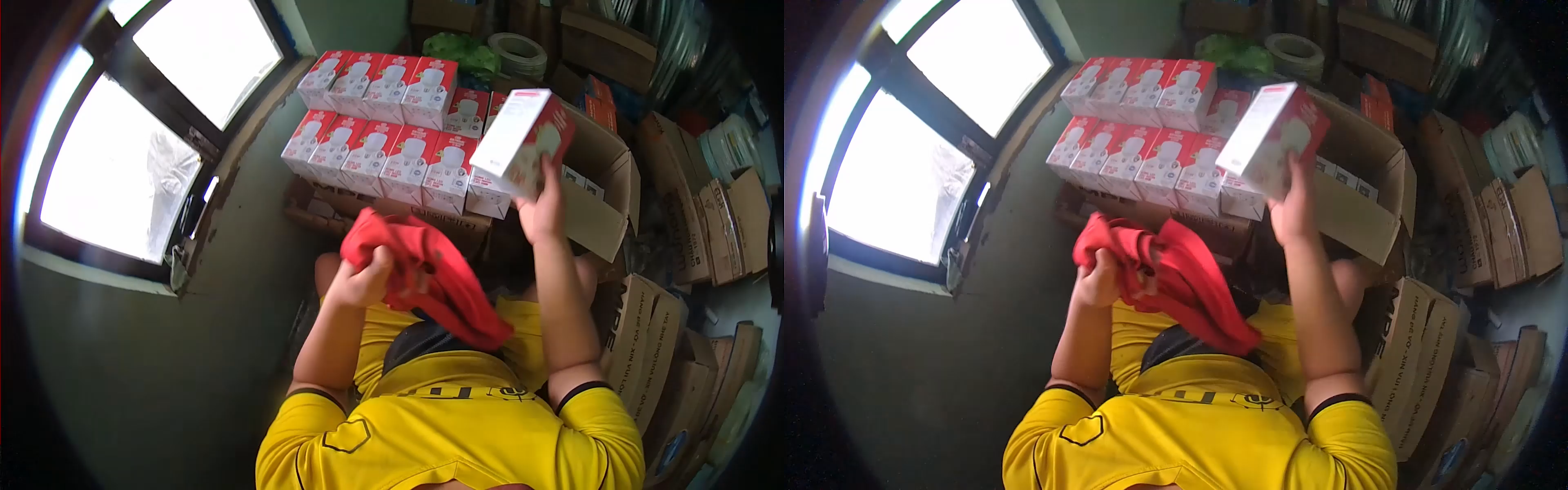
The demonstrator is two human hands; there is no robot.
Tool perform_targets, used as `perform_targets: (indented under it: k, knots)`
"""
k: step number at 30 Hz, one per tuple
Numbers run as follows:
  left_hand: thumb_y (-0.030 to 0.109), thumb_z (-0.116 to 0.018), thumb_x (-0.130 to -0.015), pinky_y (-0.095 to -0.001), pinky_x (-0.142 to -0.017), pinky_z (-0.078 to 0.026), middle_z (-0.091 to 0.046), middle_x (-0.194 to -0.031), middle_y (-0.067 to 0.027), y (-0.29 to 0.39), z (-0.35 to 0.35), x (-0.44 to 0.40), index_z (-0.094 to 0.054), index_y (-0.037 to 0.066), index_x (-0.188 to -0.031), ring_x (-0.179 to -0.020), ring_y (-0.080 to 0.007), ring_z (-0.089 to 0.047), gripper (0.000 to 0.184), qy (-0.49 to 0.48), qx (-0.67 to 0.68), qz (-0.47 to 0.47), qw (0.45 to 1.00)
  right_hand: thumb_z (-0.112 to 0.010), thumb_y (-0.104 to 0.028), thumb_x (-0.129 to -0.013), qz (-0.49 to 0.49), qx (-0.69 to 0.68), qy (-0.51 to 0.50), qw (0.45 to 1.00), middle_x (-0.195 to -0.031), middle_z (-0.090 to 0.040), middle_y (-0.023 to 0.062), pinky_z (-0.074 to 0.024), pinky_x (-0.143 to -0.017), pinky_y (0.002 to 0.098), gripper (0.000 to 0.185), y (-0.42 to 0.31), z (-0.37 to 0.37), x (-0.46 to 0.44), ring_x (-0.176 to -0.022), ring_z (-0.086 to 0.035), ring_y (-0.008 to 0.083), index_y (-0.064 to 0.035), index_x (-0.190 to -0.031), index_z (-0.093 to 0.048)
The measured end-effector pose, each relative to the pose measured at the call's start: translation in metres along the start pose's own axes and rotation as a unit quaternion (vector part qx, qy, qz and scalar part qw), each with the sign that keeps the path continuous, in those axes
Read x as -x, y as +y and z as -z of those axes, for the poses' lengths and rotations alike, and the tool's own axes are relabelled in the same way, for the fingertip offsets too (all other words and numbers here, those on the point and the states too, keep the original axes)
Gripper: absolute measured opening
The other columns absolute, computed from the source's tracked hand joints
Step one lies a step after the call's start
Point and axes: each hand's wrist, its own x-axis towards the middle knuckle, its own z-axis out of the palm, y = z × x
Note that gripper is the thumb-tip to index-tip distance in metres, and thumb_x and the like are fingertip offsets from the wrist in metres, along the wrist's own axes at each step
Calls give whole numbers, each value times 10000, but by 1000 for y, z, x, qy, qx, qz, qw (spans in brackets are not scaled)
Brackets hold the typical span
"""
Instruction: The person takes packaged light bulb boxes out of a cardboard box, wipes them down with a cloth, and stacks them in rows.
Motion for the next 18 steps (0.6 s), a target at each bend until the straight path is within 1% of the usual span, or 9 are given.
perform_targets:
  k: [2, 4, 6, 9, 10, 13, 14, 17, 18]
  knots:
    - [736, -376, -914, -298, -427, -355, -522, -609, -59, 45, -13, -3, -588, -15, -984, -457, -144, -455, 783, 57, -112, 8, 992, -591, -335, -959, 65, 67, -48, 994, -1318, -543, 52, -451, -998, 411, 552, -9, 3, -42, -1244, -510, 206, -149, -1439, -390]
    - [798, -345, -876, -273, -378, -278, -417, -499, -25, 57, 14, 23, -574, 4, -940, -379, -115, -352, 829, 146, -137, -66, 977, -615, -315, -941, 86, 150, -71, 982, -1268, -569, 64, -491, -941, 401, 539, -24, -18, -67, -1181, -554, 202, -132, -1405, -411]
    - [757, -339, -912, -264, -356, -264, -401, -491, -18, 80, 32, 47, -573, 19, -995, -367, -110, -318, 778, 190, -78, -141, 968, -637, -301, -925, 59, 227, -101, 967, -1229, -587, 78, -522, -885, 399, 531, -32, -26, -99, -1121, -591, 204, -117, -1376, -426]
    - [666, -337, -974, -244, -339, -250, -417, -532, -7, 110, 52, 80, -575, 53, -1111, -375, -89, -298, 672, 204, -24, -242, 948, -718, -321, -847, -98, 262, -84, 956, -1380, -470, 198, -388, -1069, 399, 874, -20, -29, -145, -1305, -461, 276, 15, -1486, -226]
    - [634, -336, -992, -238, -337, -248, -423, -553, -4, 122, 48, 87, -575, 67, -1138, -382, -81, -299, 632, 212, -52, -269, 938, -724, -387, -829, -128, 301, -103, 939, -1457, -409, 252, -376, -1089, 409, 1007, -24, -37, -145, -1363, -416, 329, 50, -1517, -132]
    - [550, -325, -1033, -221, -336, -238, -414, -601, 8, 145, 43, 109, -576, 85, -1170, -405, -59, -296, 546, 220, -117, -305, 919, -711, -434, -827, -114, 379, -10, 918, -1522, -327, 278, -359, -1106, 412, 1067, 21, -25, -182, -1402, -369, 355, 34, -1541, -70]
    - [524, -321, -1044, -216, -337, -234, -406, -615, 12, 149, 43, 116, -577, 86, -1173, -413, -53, -294, 523, 222, -133, -310, 915, -717, -486, -802, -107, 380, -22, 918, -1550, -275, 286, -328, -1134, 418, 1067, 29, -21, -187, -1438, -316, 355, 38, -1534, -145]
    - [546, -299, -1041, -217, -349, -211, -352, -576, 19, 154, 40, 134, -582, 89, -1124, -405, -64, -240, 544, 276, -128, -305, 902, -738, -501, -773, -56, 535, -44, 842, -1557, -263, 278, -302, -1155, 420, 1049, 39, -18, -190, -1452, -291, 343, 41, -1515, -233]
    - [536, -293, -1046, -215, -345, -200, -341, -574, 21, 156, 43, 140, -581, 96, -1116, -405, -59, -234, 530, 275, -122, -304, 904, -755, -509, -753, -49, 541, -32, 839, -1557, -269, 271, -286, -1167, 425, 1034, 45, -17, -193, -1461, -271, 342, 39, -1497, -293]
